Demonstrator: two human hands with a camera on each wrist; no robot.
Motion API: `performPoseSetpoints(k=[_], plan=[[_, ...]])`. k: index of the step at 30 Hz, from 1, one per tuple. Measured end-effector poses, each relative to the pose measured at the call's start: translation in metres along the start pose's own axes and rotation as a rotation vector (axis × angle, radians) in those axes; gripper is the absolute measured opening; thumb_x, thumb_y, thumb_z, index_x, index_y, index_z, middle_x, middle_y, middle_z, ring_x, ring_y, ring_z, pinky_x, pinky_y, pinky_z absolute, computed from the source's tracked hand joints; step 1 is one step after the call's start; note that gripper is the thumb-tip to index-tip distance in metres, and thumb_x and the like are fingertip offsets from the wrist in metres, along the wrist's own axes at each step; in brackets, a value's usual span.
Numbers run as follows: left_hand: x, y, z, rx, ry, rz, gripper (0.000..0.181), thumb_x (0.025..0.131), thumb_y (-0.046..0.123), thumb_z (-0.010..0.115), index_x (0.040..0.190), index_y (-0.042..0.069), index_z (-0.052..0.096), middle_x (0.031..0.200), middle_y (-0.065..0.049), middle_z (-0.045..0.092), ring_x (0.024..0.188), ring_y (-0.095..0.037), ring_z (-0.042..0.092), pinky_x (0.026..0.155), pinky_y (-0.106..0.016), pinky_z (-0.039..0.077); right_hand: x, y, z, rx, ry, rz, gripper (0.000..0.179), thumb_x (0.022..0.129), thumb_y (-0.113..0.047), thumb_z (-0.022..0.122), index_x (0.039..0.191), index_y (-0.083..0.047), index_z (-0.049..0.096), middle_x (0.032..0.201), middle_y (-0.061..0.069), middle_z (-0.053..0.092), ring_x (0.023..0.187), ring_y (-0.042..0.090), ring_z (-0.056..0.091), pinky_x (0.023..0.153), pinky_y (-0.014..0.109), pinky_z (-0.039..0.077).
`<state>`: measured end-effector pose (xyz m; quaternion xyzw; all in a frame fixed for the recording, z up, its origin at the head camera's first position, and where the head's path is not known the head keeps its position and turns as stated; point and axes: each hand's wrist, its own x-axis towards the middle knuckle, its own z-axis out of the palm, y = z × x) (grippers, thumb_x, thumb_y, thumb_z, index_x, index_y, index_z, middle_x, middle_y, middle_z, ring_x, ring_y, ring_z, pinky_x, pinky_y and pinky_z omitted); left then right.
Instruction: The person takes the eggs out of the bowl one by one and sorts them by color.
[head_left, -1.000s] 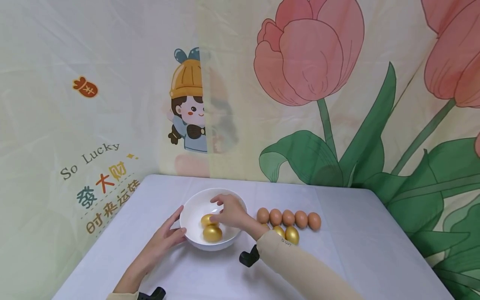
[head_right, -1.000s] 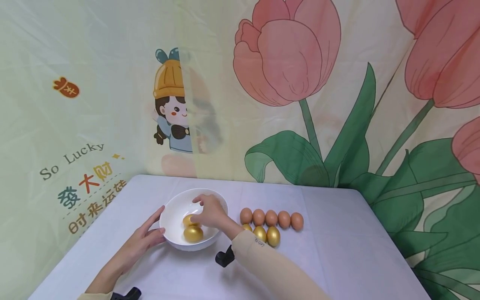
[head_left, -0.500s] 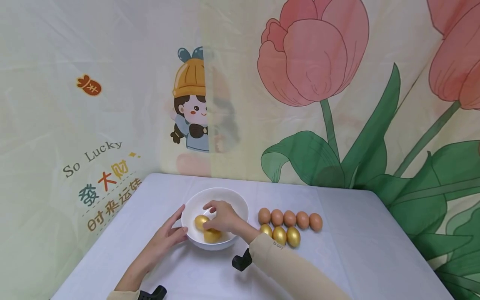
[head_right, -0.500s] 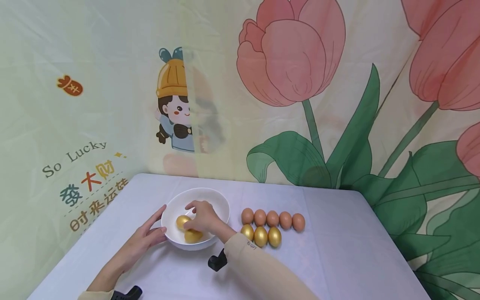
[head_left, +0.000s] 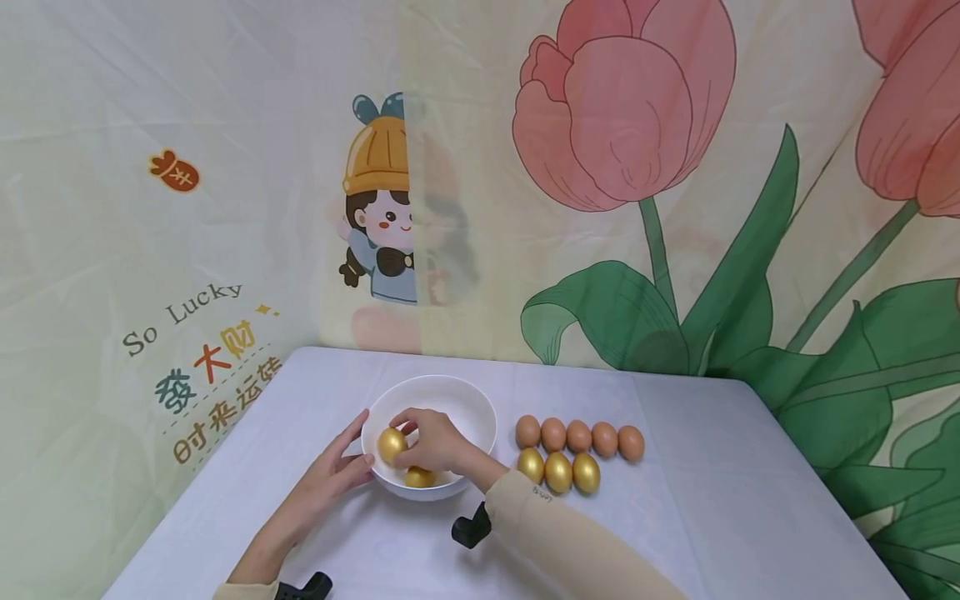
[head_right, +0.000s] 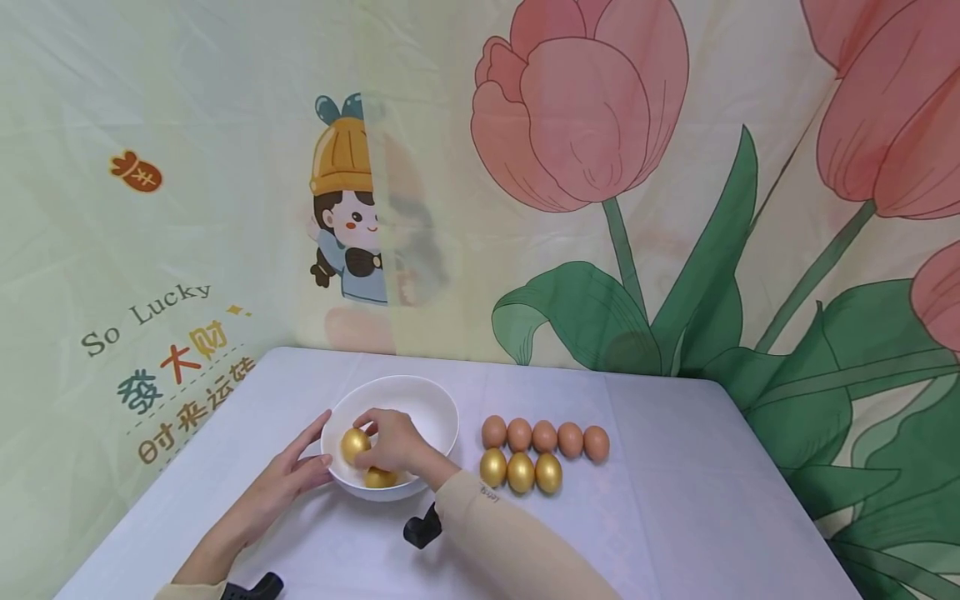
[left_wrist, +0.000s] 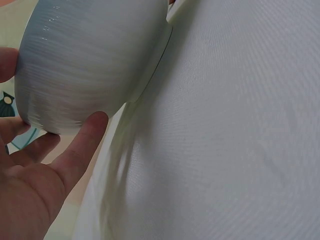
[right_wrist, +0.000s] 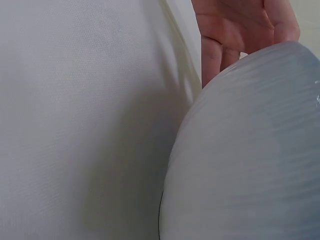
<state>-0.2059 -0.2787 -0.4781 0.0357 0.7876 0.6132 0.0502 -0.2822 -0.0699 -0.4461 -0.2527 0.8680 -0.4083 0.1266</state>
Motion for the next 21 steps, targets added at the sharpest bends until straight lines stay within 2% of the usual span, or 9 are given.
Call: performPoseSetpoints(k=[6, 13, 21], plan=[[0.000, 0.000, 0.000, -0.014, -0.004, 0.005, 0.077, 0.108, 0.028, 0.064, 0.171, 0.028, 0.021, 0.170, -0.021, 0.023, 0.140, -0.043, 0.055, 0.104, -0.037, 0.060, 0.003, 0.001, 0.002, -0.009, -0.017, -0.025, 0.048, 0.085, -0.015, 0.088, 0.130, -0.016, 0.070, 0.114, 0.003, 0.074, 0.078, 0.006, 0.065, 0.073, 0.018, 0.055], [0.000, 0.000, 0.000, -0.014, -0.007, 0.009, 0.078, 0.108, 0.027, 0.064, 0.172, 0.026, 0.020, 0.169, -0.022, 0.022, 0.138, -0.042, 0.057, 0.104, -0.035, 0.060, 0.001, 0.003, -0.002, -0.024, 0.013, -0.054, 0.048, 0.084, -0.021, 0.089, 0.128, -0.015, 0.071, 0.112, 0.003, 0.076, 0.077, 0.004, 0.065, 0.072, 0.019, 0.055], [0.000, 0.000, 0.000, -0.022, -0.012, 0.022, 0.076, 0.109, 0.023, 0.062, 0.172, 0.025, 0.020, 0.169, -0.022, 0.023, 0.138, -0.043, 0.057, 0.105, -0.035, 0.059, -0.013, 0.001, -0.029, 0.004, 0.071, -0.063, 0.047, 0.085, -0.022, 0.089, 0.128, -0.016, 0.071, 0.114, 0.002, 0.075, 0.080, 0.006, 0.069, 0.076, 0.020, 0.058]])
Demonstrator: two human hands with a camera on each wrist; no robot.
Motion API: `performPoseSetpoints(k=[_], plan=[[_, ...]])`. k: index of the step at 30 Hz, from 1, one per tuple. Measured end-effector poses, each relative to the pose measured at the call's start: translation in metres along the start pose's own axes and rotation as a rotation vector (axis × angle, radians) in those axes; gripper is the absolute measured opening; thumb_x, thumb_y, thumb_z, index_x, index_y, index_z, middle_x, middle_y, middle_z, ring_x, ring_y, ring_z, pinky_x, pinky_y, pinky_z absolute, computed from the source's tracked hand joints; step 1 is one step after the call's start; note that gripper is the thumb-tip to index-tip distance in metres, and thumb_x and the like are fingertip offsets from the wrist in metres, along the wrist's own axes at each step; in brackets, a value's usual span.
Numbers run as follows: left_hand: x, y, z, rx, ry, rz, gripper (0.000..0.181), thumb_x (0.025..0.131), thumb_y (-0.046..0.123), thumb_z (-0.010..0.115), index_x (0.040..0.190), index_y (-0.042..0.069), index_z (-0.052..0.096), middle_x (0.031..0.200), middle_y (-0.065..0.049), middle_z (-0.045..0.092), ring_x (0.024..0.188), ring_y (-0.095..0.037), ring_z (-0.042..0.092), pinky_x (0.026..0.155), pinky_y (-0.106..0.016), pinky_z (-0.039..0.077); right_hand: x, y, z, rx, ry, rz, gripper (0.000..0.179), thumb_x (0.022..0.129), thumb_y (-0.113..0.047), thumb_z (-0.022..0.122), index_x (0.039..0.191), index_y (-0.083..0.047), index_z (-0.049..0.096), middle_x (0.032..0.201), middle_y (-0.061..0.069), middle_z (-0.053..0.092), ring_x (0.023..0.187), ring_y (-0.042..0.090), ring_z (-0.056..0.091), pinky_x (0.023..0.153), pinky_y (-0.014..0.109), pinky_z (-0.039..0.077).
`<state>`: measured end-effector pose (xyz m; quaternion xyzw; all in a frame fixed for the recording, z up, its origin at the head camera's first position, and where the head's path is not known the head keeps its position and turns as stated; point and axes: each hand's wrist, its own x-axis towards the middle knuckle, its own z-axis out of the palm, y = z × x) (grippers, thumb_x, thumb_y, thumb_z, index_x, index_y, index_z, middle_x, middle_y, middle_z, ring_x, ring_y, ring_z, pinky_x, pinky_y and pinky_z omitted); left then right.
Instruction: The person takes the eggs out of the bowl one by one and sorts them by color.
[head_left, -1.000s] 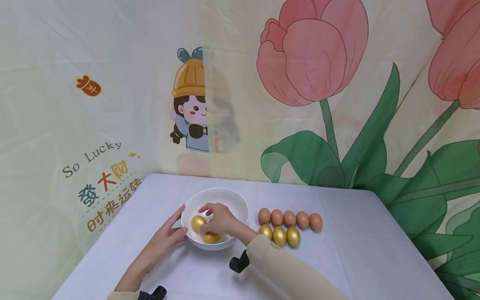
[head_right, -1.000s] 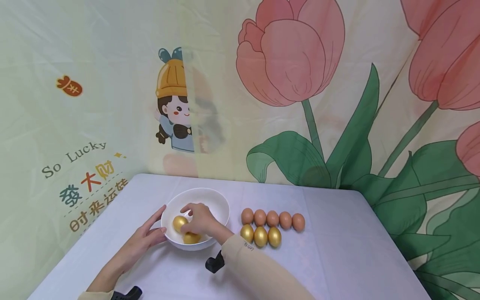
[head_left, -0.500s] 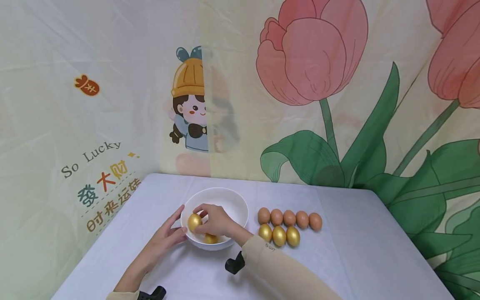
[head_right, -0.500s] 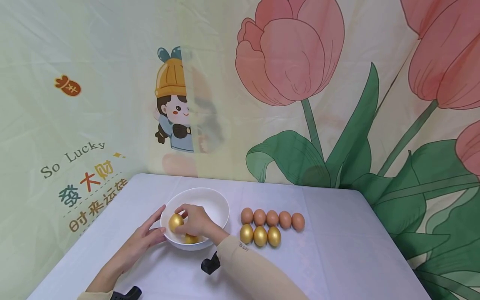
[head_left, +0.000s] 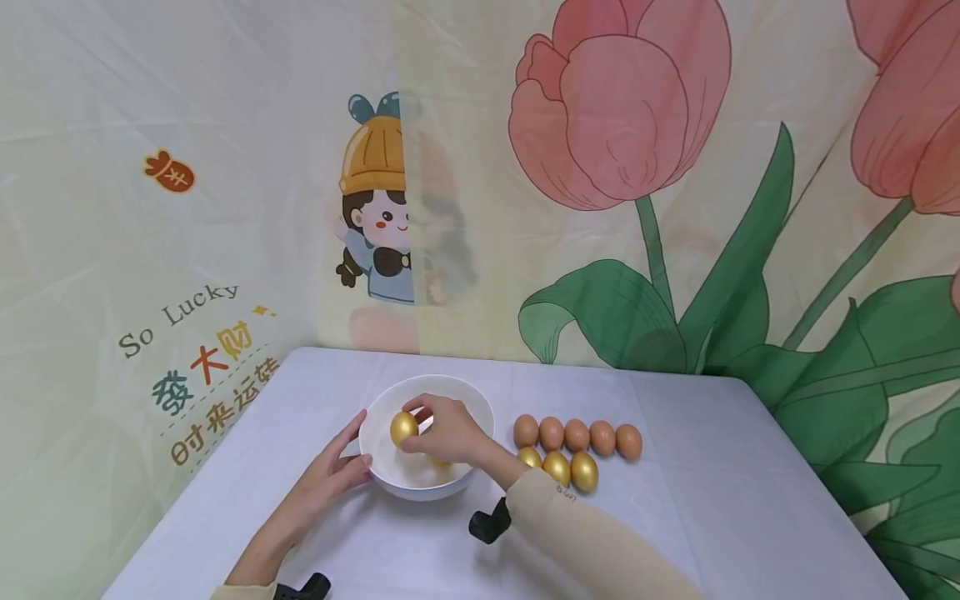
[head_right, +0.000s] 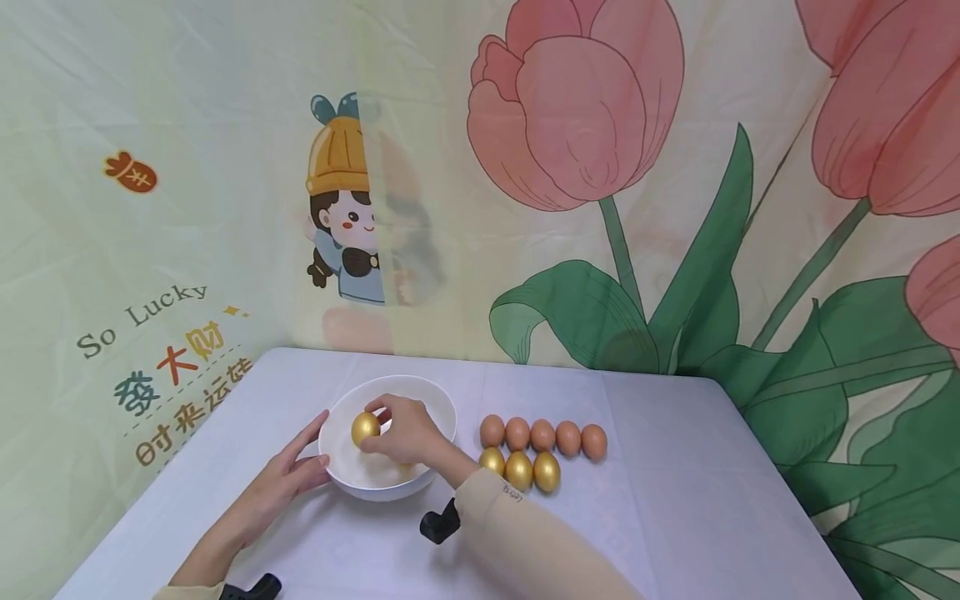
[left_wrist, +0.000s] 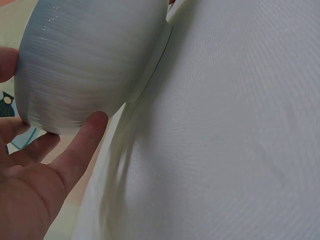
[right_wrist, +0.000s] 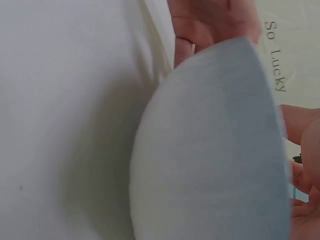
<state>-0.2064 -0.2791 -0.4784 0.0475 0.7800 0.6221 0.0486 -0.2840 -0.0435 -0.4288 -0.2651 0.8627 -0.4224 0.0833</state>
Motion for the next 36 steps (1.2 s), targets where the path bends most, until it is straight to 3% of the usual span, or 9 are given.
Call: performPoseSetpoints(k=[10, 20, 29, 36], plan=[[-0.001, 0.003, 0.001, 0.031, 0.016, -0.023, 0.080, 0.106, 0.031, 0.066, 0.172, 0.025, 0.020, 0.171, -0.021, 0.023, 0.138, -0.041, 0.057, 0.104, -0.036, 0.060, -0.044, 0.005, -0.065, 0.061, 0.039, 0.044, 0.051, 0.085, -0.025, 0.087, 0.132, -0.020, 0.069, 0.119, 0.003, 0.071, 0.095, 0.021, 0.071, 0.077, 0.029, 0.061], [-0.001, 0.003, 0.002, 0.021, 0.015, -0.018, 0.079, 0.107, 0.028, 0.065, 0.172, 0.025, 0.020, 0.171, -0.021, 0.023, 0.138, -0.041, 0.057, 0.104, -0.034, 0.060, -0.099, 0.034, -0.121, 0.041, 0.105, 0.135, 0.050, 0.085, -0.024, 0.087, 0.132, -0.023, 0.069, 0.119, 0.003, 0.070, 0.091, 0.017, 0.071, 0.080, 0.032, 0.062], [-0.001, 0.004, 0.003, 0.036, 0.021, -0.032, 0.079, 0.107, 0.030, 0.065, 0.172, 0.026, 0.019, 0.171, -0.021, 0.022, 0.140, -0.043, 0.055, 0.105, -0.037, 0.059, -0.148, 0.071, -0.158, 0.000, 0.157, 0.185, 0.052, 0.087, -0.025, 0.088, 0.134, -0.015, 0.068, 0.119, 0.007, 0.070, 0.093, 0.019, 0.068, 0.078, 0.031, 0.062], [0.000, 0.001, 0.002, 0.028, 0.020, -0.032, 0.080, 0.107, 0.029, 0.065, 0.172, 0.026, 0.019, 0.171, -0.021, 0.022, 0.139, -0.043, 0.055, 0.106, -0.039, 0.059, -0.177, 0.104, -0.171, -0.049, 0.182, 0.234, 0.053, 0.088, -0.022, 0.089, 0.135, -0.011, 0.067, 0.118, 0.009, 0.071, 0.095, 0.020, 0.067, 0.078, 0.026, 0.061]])
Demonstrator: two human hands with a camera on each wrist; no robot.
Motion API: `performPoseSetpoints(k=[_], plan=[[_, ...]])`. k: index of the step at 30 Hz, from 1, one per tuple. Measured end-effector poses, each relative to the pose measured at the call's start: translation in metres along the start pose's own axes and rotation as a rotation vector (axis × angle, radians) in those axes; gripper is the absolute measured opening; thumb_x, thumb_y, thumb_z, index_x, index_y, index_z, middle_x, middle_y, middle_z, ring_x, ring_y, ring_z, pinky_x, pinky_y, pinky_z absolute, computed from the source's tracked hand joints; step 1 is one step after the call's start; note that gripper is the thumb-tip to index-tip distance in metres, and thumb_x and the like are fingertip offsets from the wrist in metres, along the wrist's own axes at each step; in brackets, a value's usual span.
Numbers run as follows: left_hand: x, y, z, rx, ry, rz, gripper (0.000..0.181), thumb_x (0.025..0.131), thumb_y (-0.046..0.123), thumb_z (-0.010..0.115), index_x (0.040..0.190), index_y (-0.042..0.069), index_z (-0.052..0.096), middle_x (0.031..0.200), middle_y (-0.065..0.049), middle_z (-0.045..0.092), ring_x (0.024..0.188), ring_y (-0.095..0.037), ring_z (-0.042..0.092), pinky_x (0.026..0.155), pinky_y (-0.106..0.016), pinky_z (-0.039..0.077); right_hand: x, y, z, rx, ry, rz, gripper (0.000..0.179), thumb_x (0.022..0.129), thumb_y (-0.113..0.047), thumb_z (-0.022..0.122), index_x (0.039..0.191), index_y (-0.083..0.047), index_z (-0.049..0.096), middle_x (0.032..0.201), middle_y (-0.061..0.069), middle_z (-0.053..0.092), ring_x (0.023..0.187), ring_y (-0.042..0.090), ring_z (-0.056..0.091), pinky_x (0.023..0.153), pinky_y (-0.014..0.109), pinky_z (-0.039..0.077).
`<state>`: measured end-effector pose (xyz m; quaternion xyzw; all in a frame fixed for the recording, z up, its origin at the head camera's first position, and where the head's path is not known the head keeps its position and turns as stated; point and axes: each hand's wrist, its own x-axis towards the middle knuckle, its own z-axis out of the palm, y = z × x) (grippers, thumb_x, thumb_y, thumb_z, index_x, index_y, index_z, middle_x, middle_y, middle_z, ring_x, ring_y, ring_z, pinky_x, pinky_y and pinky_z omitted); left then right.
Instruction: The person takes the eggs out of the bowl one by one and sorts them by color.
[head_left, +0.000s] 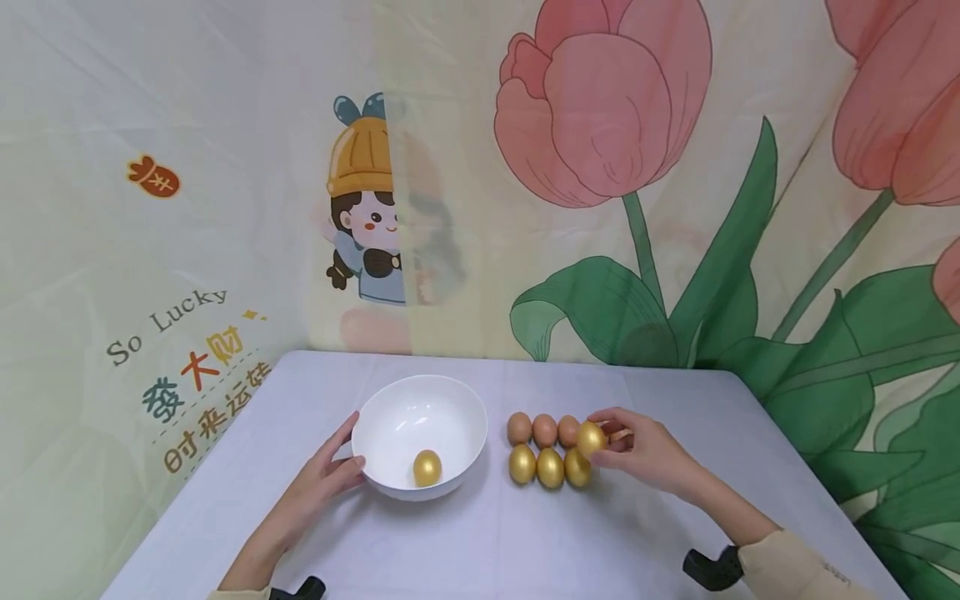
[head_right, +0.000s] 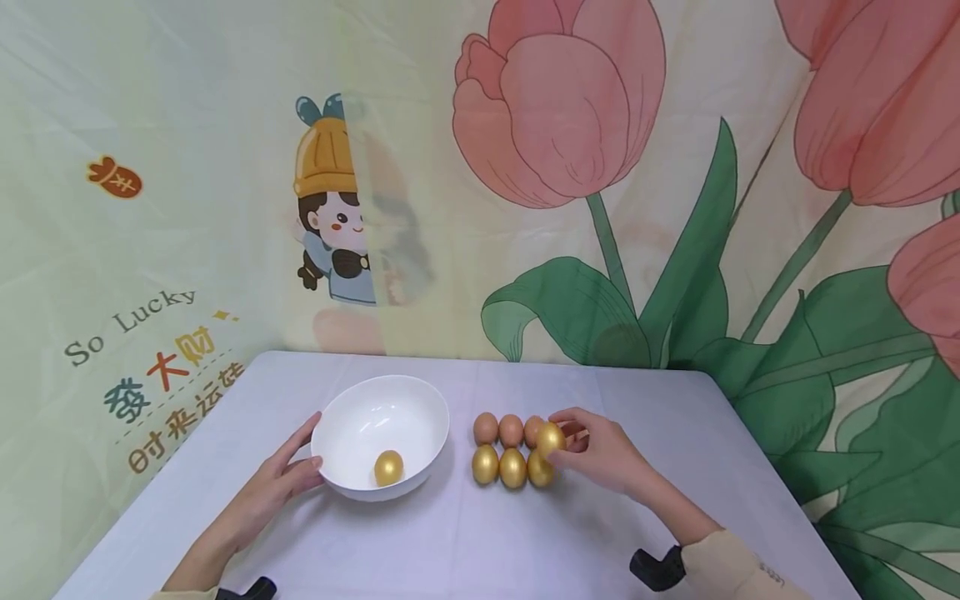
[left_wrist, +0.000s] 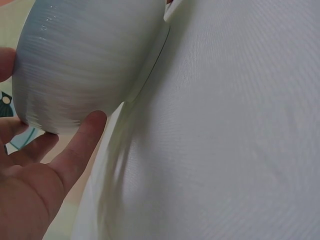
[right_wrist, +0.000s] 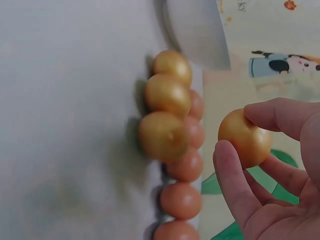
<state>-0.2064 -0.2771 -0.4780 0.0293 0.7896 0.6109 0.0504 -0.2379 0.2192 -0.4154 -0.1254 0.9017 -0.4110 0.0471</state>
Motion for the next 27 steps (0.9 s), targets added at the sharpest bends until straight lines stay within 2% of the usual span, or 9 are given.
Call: performPoseSetpoints(k=[6, 12, 15, 18, 21, 27], plan=[[0.000, 0.000, 0.001, -0.010, 0.000, 0.003, 0.079, 0.107, 0.026, 0.065, 0.172, 0.025, 0.019, 0.171, -0.022, 0.020, 0.140, -0.044, 0.054, 0.106, -0.039, 0.059, -0.009, 0.028, -0.005, -0.025, 0.025, 0.002, 0.057, 0.086, -0.023, 0.090, 0.136, -0.008, 0.067, 0.118, 0.010, 0.072, 0.094, 0.019, 0.069, 0.077, 0.024, 0.061], [0.000, 0.000, 0.001, -0.010, -0.001, -0.001, 0.079, 0.107, 0.026, 0.065, 0.172, 0.025, 0.019, 0.171, -0.022, 0.020, 0.141, -0.045, 0.054, 0.106, -0.039, 0.059, -0.010, 0.045, -0.001, -0.002, 0.016, -0.045, 0.053, 0.086, -0.023, 0.090, 0.132, -0.007, 0.067, 0.115, 0.009, 0.072, 0.101, 0.022, 0.068, 0.079, 0.024, 0.061], [0.000, 0.000, 0.001, -0.010, 0.001, -0.007, 0.080, 0.107, 0.027, 0.065, 0.172, 0.025, 0.019, 0.171, -0.022, 0.021, 0.140, -0.044, 0.054, 0.106, -0.039, 0.059, -0.010, 0.051, 0.004, -0.013, 0.014, -0.059, 0.054, 0.085, -0.023, 0.090, 0.131, -0.007, 0.068, 0.114, 0.010, 0.072, 0.097, 0.021, 0.069, 0.077, 0.024, 0.061], [0.000, 0.000, 0.002, -0.007, 0.001, -0.012, 0.080, 0.107, 0.028, 0.065, 0.172, 0.026, 0.019, 0.171, -0.022, 0.021, 0.140, -0.044, 0.054, 0.105, -0.039, 0.059, -0.011, 0.054, 0.009, -0.031, 0.012, -0.028, 0.058, 0.085, -0.025, 0.091, 0.134, -0.005, 0.067, 0.114, 0.008, 0.071, 0.089, 0.018, 0.069, 0.073, 0.024, 0.060], [-0.001, 0.000, 0.003, -0.004, 0.003, -0.015, 0.080, 0.107, 0.029, 0.065, 0.172, 0.026, 0.019, 0.171, -0.022, 0.021, 0.140, -0.043, 0.054, 0.105, -0.038, 0.060, -0.011, 0.055, 0.013, -0.033, 0.015, 0.018, 0.059, 0.084, -0.024, 0.091, 0.135, -0.005, 0.068, 0.114, 0.007, 0.070, 0.088, 0.017, 0.067, 0.071, 0.025, 0.059], [-0.001, 0.002, 0.002, -0.002, 0.006, -0.009, 0.079, 0.107, 0.027, 0.064, 0.172, 0.025, 0.019, 0.171, -0.022, 0.021, 0.140, -0.044, 0.054, 0.105, -0.039, 0.059, -0.010, 0.059, 0.018, -0.027, 0.012, 0.059, 0.056, 0.083, -0.024, 0.091, 0.132, -0.008, 0.069, 0.113, 0.007, 0.070, 0.086, 0.017, 0.066, 0.066, 0.027, 0.058]])
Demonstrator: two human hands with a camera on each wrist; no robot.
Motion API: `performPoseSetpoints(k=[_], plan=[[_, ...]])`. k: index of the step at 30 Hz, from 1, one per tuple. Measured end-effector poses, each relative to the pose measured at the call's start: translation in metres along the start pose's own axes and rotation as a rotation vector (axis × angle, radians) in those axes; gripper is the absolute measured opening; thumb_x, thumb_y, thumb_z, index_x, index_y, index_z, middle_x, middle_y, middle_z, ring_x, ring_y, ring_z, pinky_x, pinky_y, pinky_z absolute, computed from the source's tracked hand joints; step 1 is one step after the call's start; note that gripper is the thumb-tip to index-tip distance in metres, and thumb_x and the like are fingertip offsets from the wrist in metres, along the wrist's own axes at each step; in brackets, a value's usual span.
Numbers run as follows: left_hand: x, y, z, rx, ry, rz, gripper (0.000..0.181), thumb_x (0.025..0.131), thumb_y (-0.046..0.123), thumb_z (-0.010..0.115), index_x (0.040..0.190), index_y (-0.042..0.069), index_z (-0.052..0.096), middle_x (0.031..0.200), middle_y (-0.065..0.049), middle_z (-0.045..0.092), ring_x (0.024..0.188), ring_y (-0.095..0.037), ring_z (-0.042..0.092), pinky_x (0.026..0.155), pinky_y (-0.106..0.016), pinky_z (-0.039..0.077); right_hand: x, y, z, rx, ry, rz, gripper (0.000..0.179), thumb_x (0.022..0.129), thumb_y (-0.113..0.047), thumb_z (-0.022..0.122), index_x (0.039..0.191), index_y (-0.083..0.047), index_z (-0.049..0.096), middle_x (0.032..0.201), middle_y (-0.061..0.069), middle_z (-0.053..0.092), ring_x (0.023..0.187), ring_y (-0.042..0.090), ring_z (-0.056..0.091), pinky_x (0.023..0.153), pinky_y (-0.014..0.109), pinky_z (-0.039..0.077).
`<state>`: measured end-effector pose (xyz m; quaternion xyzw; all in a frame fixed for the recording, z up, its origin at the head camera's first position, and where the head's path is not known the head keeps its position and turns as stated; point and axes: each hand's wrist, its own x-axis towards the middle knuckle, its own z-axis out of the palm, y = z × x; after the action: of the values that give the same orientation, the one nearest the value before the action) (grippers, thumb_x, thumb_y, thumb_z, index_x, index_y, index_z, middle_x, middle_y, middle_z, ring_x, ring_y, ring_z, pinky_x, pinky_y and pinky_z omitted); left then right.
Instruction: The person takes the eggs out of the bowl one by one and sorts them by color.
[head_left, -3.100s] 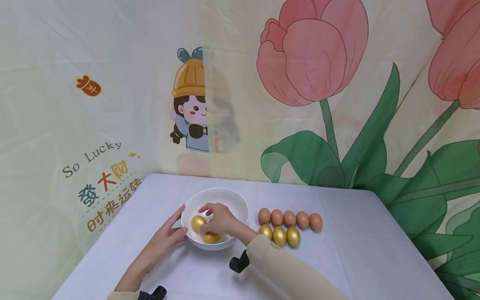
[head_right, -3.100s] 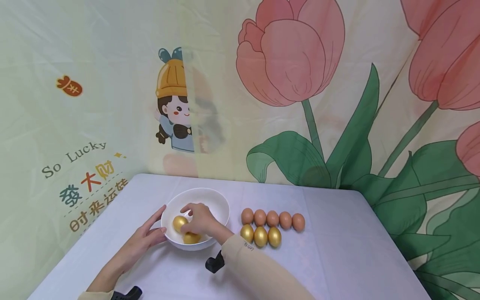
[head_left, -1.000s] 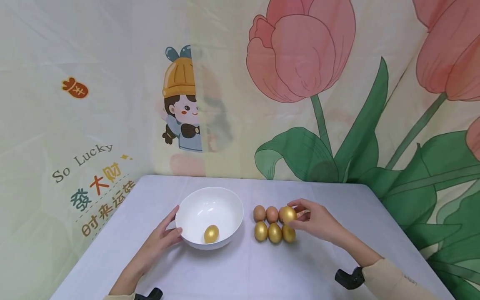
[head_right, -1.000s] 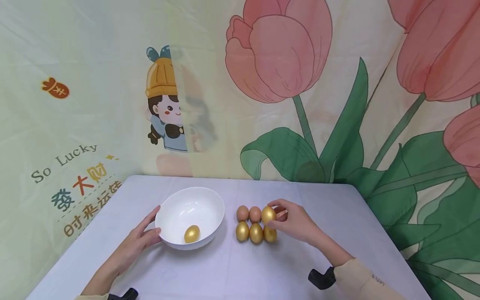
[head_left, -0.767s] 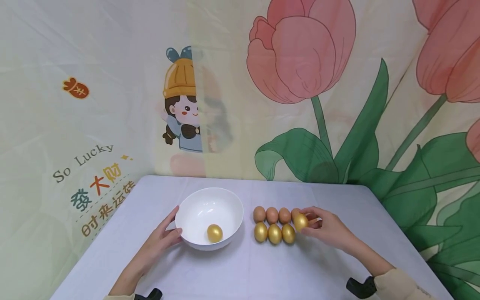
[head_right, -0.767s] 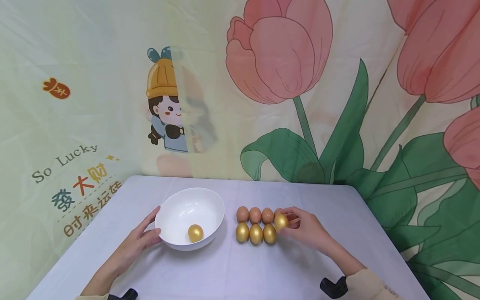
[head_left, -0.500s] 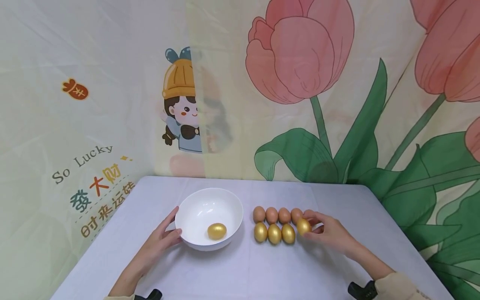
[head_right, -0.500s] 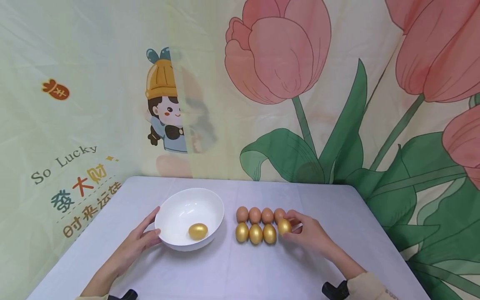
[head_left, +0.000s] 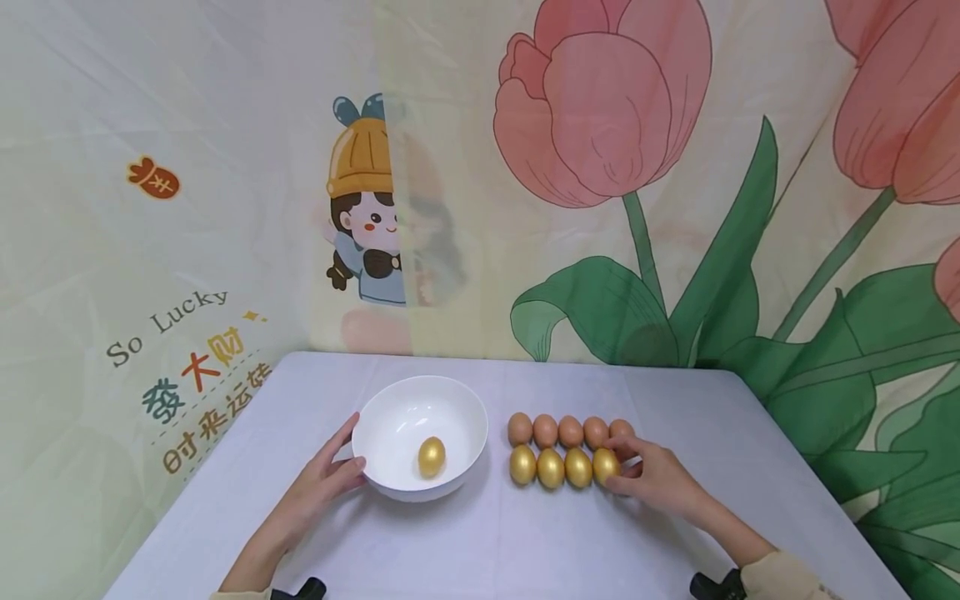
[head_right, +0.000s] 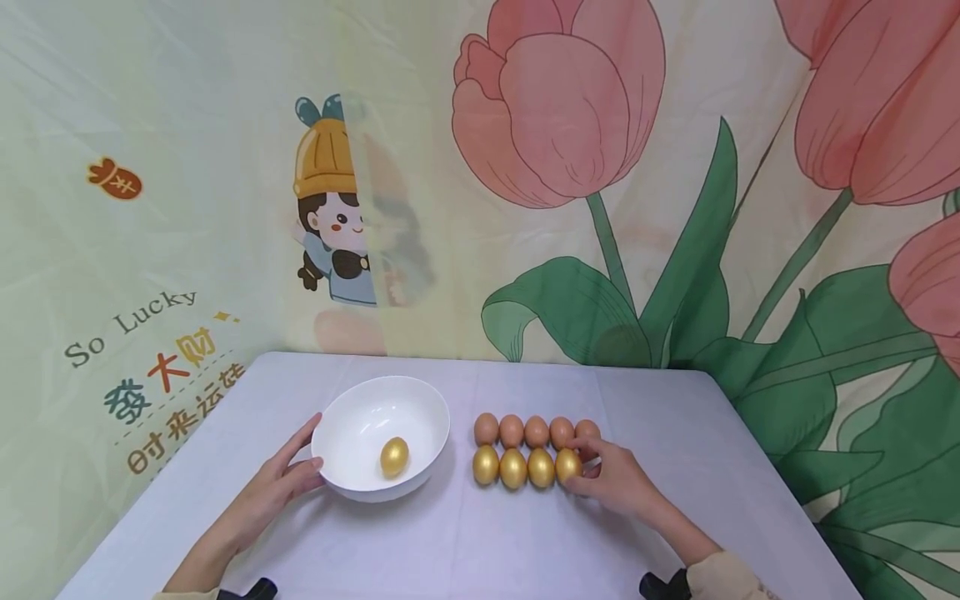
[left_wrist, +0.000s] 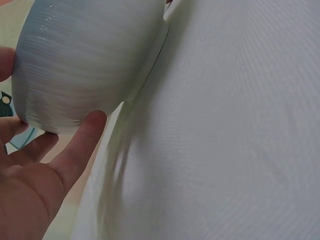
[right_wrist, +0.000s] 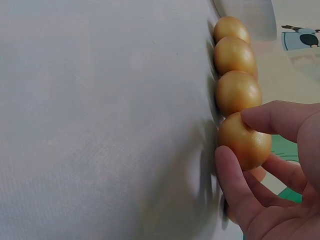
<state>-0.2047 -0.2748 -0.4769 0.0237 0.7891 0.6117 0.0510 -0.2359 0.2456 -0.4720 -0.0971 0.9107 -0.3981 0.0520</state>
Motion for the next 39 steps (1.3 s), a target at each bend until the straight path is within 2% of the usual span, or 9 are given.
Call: performPoseSetpoints(k=[10, 22, 29, 39], plan=[[0.001, 0.002, 0.000, 0.008, -0.002, 0.001, 0.078, 0.108, 0.026, 0.063, 0.172, 0.026, 0.019, 0.172, -0.022, 0.020, 0.142, -0.047, 0.052, 0.106, -0.038, 0.059, -0.001, 0.001, 0.004, -0.007, 0.024, 0.000, 0.054, 0.083, -0.021, 0.091, 0.130, -0.009, 0.069, 0.109, 0.008, 0.070, 0.085, 0.018, 0.067, 0.064, 0.027, 0.059], [0.001, 0.000, -0.001, 0.011, -0.004, 0.004, 0.079, 0.108, 0.030, 0.064, 0.172, 0.027, 0.018, 0.172, -0.021, 0.020, 0.142, -0.046, 0.052, 0.106, -0.038, 0.059, 0.000, -0.002, -0.002, -0.034, 0.020, -0.020, 0.058, 0.083, -0.023, 0.093, 0.134, -0.008, 0.067, 0.113, 0.008, 0.070, 0.083, 0.017, 0.067, 0.064, 0.027, 0.060], [0.001, -0.001, -0.001, 0.006, -0.003, 0.002, 0.078, 0.108, 0.029, 0.063, 0.172, 0.027, 0.019, 0.172, -0.021, 0.020, 0.142, -0.045, 0.052, 0.106, -0.038, 0.059, -0.004, -0.011, -0.017, -0.100, 0.026, -0.085, 0.068, 0.085, -0.024, 0.091, 0.141, 0.002, 0.061, 0.118, 0.014, 0.070, 0.085, 0.015, 0.067, 0.066, 0.025, 0.060], [0.001, -0.001, -0.001, 0.006, 0.002, 0.006, 0.078, 0.107, 0.029, 0.064, 0.172, 0.026, 0.019, 0.172, -0.022, 0.020, 0.141, -0.045, 0.053, 0.106, -0.038, 0.059, -0.001, -0.040, -0.038, -0.158, 0.051, -0.226, 0.058, 0.087, -0.016, 0.089, 0.137, 0.000, 0.064, 0.123, 0.018, 0.070, 0.088, 0.018, 0.067, 0.071, 0.023, 0.062]])
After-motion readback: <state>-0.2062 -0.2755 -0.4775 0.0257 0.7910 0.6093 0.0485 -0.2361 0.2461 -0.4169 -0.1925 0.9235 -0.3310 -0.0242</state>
